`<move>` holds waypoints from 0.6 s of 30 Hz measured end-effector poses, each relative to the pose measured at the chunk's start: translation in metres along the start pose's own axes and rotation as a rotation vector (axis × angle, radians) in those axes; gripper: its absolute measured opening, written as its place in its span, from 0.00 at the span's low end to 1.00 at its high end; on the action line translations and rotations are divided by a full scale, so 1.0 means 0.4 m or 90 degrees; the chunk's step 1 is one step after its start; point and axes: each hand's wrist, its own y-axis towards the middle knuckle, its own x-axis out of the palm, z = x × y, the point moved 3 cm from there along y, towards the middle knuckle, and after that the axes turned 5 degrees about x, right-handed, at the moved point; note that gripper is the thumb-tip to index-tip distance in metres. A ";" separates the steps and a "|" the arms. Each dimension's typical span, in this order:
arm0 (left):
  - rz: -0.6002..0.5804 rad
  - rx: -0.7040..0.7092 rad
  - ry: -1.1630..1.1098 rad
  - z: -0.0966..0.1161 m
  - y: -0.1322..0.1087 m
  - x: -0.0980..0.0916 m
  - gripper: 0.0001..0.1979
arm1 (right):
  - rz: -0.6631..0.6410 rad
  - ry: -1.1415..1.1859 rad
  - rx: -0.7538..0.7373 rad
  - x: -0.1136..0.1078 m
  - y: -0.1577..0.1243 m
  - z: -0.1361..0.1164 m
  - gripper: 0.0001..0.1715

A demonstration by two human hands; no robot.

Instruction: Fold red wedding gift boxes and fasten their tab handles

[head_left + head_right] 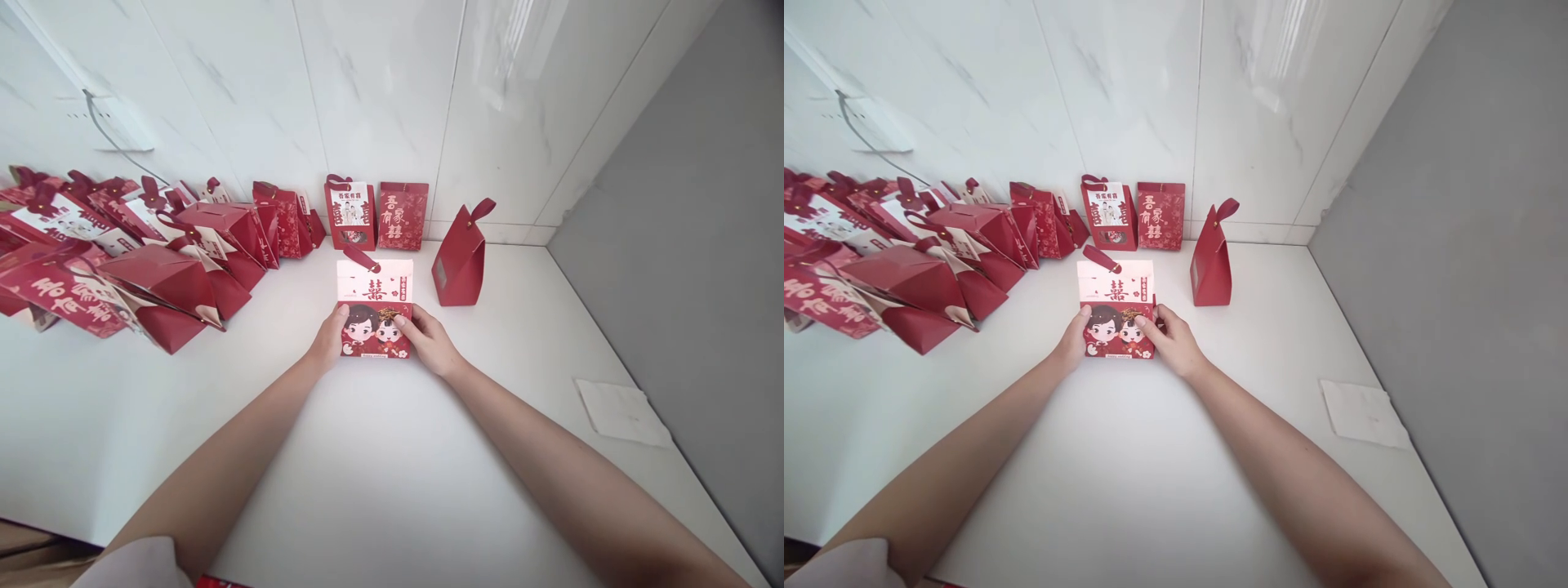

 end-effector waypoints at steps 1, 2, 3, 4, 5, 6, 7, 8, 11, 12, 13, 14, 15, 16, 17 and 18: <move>0.010 -0.001 0.007 0.001 0.000 0.000 0.32 | -0.004 0.000 0.003 0.001 0.000 -0.002 0.27; 0.019 -0.003 0.012 0.002 -0.001 -0.001 0.32 | -0.008 -0.001 0.003 0.001 0.000 -0.003 0.27; 0.021 -0.005 0.014 0.002 -0.001 0.000 0.32 | -0.010 -0.001 0.003 0.002 0.000 -0.005 0.27; 0.018 -0.007 0.010 0.002 -0.001 0.001 0.32 | -0.010 0.000 0.003 0.002 -0.001 -0.006 0.27; 0.009 -0.011 0.003 0.001 -0.001 0.002 0.32 | -0.009 0.001 0.003 0.001 -0.001 -0.006 0.27; -0.001 -0.014 -0.005 0.001 -0.002 0.004 0.32 | -0.007 0.003 0.003 0.001 -0.001 -0.006 0.27; -0.008 -0.014 -0.009 0.001 -0.002 0.006 0.32 | -0.006 0.006 0.004 0.001 -0.002 -0.006 0.27; -0.009 -0.012 -0.008 0.001 -0.002 0.006 0.32 | -0.006 0.009 0.004 0.000 -0.002 -0.005 0.27; 0.005 0.001 0.011 0.002 -0.001 0.004 0.33 | -0.008 0.012 0.004 0.001 -0.003 -0.003 0.26; 0.008 0.002 0.015 0.002 -0.001 0.003 0.33 | -0.009 0.011 0.003 0.001 -0.003 -0.003 0.25; 0.006 0.000 0.016 0.001 0.000 0.003 0.34 | -0.010 0.009 0.003 0.002 -0.002 -0.002 0.24; 0.002 -0.004 0.015 0.000 0.000 0.002 0.34 | -0.009 0.007 0.003 0.001 -0.002 -0.002 0.24; -0.002 -0.009 0.013 -0.002 0.001 0.002 0.34 | -0.008 0.005 0.002 0.001 -0.002 -0.002 0.23; -0.006 -0.011 0.012 -0.003 0.001 0.002 0.34 | -0.006 0.002 0.003 0.001 -0.002 -0.002 0.23; -0.006 -0.011 0.013 -0.003 0.001 0.001 0.34 | -0.004 -0.002 0.004 0.000 -0.002 -0.002 0.23; -0.005 -0.008 0.016 -0.004 0.002 -0.001 0.34 | -0.002 -0.005 0.004 -0.001 -0.002 -0.002 0.23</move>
